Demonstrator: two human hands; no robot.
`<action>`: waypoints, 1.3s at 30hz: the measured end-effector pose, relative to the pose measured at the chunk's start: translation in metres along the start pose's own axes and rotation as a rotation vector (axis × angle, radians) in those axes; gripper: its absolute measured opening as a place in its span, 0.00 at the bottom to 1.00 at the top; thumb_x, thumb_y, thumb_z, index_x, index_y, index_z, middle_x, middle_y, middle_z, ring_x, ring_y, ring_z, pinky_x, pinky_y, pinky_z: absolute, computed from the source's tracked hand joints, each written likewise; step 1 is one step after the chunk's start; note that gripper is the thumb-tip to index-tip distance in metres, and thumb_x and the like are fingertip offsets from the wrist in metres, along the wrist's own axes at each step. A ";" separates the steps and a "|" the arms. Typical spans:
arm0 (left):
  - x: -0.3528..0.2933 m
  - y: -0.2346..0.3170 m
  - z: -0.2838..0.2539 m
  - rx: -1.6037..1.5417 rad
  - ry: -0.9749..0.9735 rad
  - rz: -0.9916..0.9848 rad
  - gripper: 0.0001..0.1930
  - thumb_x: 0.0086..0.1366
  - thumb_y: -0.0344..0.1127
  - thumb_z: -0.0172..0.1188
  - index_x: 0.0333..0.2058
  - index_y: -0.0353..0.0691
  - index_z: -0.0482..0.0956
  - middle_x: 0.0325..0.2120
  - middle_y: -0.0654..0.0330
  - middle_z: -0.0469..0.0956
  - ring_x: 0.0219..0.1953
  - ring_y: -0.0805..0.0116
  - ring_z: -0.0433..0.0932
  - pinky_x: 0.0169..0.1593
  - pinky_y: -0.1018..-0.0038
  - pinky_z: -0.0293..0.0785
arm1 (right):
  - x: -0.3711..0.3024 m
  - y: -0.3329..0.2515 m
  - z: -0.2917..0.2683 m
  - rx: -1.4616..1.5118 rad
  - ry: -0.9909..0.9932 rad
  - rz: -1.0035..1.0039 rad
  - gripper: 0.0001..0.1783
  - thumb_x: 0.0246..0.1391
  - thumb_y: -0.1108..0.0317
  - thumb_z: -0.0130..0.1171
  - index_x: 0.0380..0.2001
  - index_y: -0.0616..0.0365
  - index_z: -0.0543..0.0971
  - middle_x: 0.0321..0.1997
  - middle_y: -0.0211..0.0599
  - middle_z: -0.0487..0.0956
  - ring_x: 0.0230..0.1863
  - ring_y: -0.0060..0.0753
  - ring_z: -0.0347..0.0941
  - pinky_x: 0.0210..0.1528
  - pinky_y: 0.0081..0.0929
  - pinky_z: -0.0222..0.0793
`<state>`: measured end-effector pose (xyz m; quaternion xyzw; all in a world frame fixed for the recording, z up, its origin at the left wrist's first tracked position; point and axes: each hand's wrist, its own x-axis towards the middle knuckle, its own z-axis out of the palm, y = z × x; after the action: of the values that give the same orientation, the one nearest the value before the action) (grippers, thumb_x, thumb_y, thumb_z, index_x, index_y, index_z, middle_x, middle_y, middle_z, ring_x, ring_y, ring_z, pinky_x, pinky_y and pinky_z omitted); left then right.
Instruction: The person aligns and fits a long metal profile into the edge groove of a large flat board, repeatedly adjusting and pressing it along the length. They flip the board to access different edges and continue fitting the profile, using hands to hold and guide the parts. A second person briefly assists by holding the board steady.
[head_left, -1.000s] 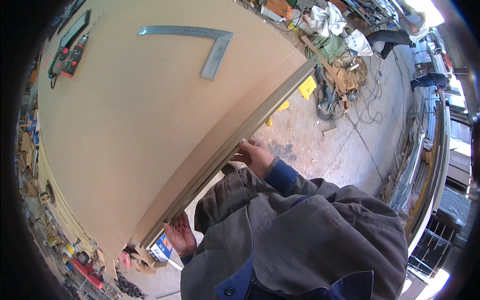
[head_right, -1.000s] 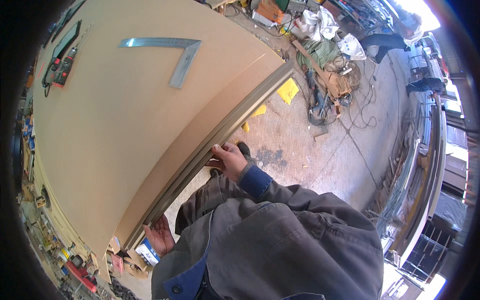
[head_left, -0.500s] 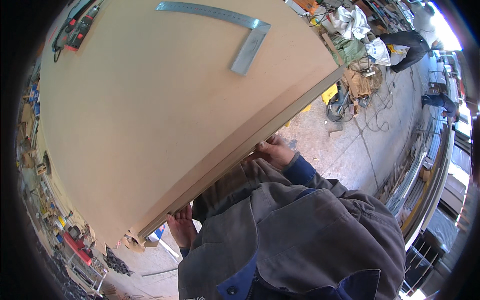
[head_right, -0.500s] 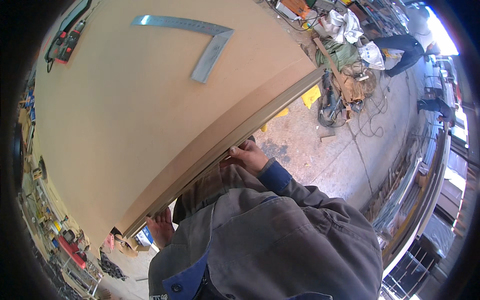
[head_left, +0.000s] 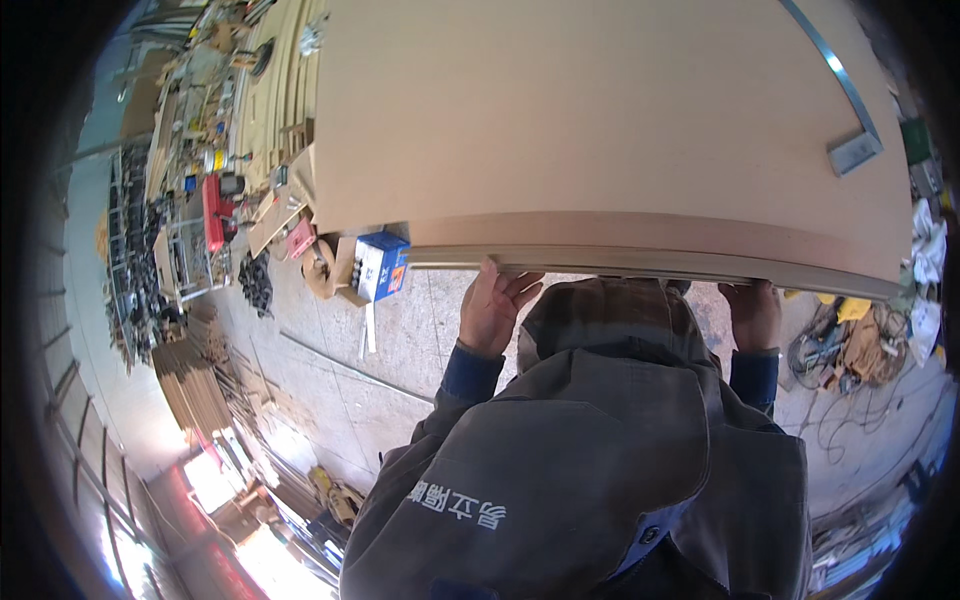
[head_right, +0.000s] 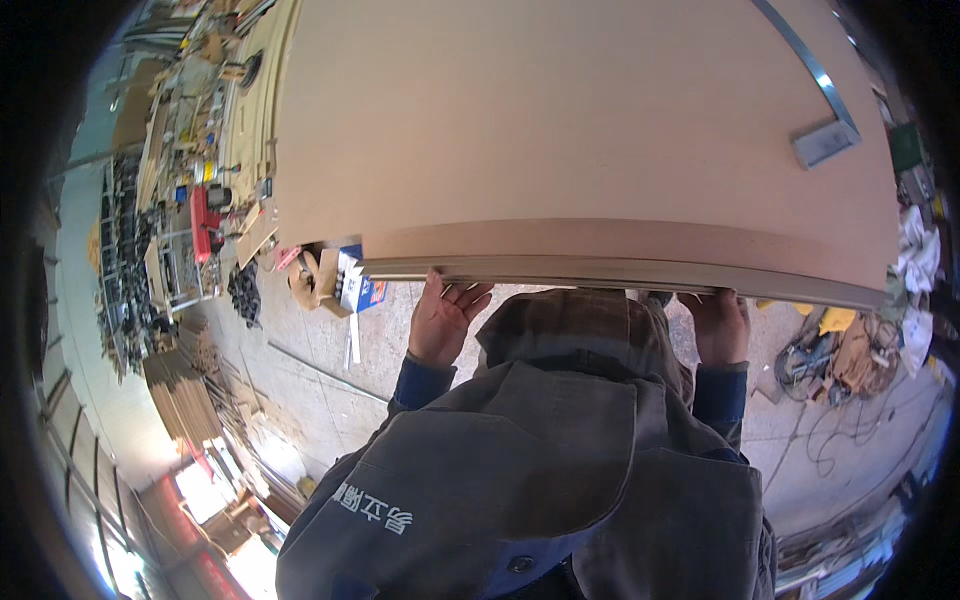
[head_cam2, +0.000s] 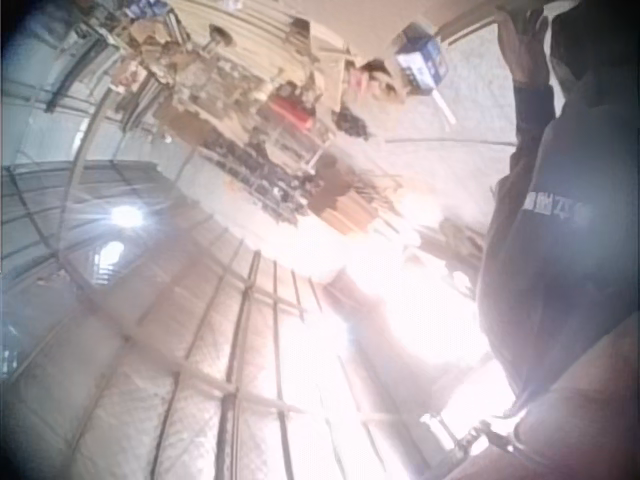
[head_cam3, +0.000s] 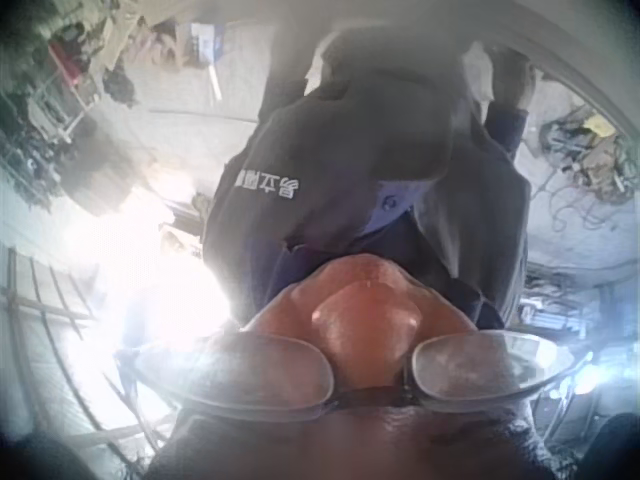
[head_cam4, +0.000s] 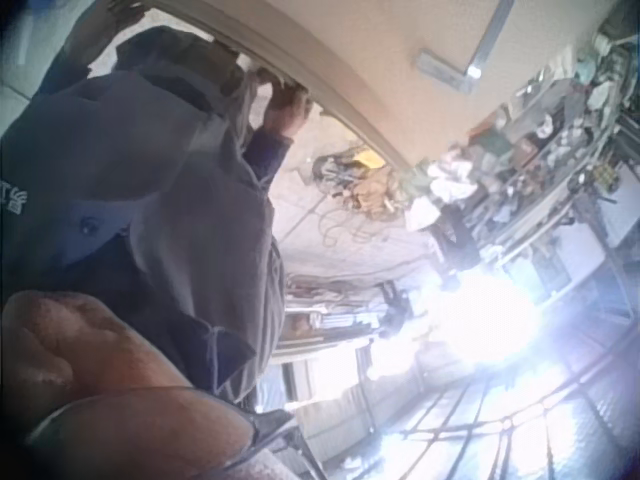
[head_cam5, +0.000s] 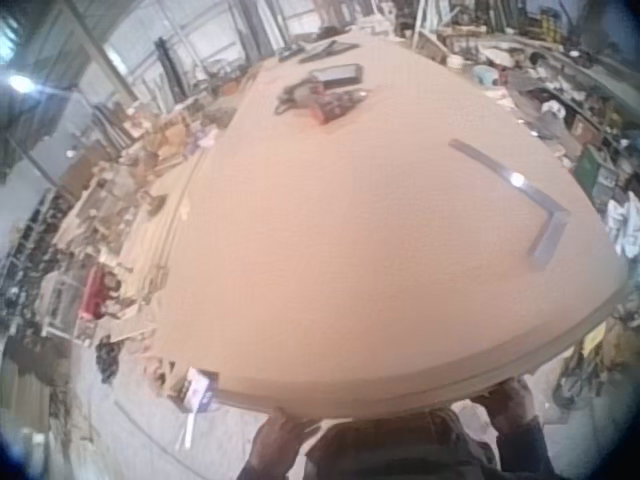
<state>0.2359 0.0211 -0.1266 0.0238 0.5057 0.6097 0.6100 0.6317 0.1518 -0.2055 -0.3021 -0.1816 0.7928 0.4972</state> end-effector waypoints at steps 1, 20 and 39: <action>-0.001 0.004 -0.003 0.028 0.020 0.017 0.25 0.75 0.52 0.44 0.57 0.36 0.68 0.48 0.48 0.78 0.52 0.53 0.78 0.57 0.60 0.74 | 0.000 0.000 -0.001 -0.012 -0.014 -0.003 0.19 0.64 0.57 0.56 0.53 0.54 0.74 0.53 0.39 0.78 0.55 0.45 0.75 0.53 0.48 0.75; 0.006 0.009 -0.023 0.064 -0.075 0.180 0.25 0.73 0.47 0.51 0.53 0.26 0.69 0.46 0.42 0.79 0.50 0.52 0.80 0.54 0.60 0.77 | -0.006 -0.002 -0.013 -0.167 0.092 0.019 0.16 0.62 0.63 0.58 0.52 0.52 0.74 0.51 0.28 0.75 0.48 0.29 0.70 0.49 0.29 0.67; -0.005 0.027 -0.002 0.049 -0.032 0.090 0.30 0.73 0.51 0.50 0.57 0.26 0.64 0.50 0.42 0.77 0.53 0.51 0.78 0.56 0.64 0.78 | -0.006 -0.013 -0.032 -0.117 -0.027 0.047 0.20 0.60 0.59 0.61 0.54 0.49 0.76 0.53 0.36 0.79 0.54 0.38 0.75 0.50 0.43 0.77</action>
<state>0.2164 0.0233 -0.1074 0.0714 0.5092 0.6234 0.5890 0.6634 0.1514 -0.2204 -0.3240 -0.2274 0.7963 0.4574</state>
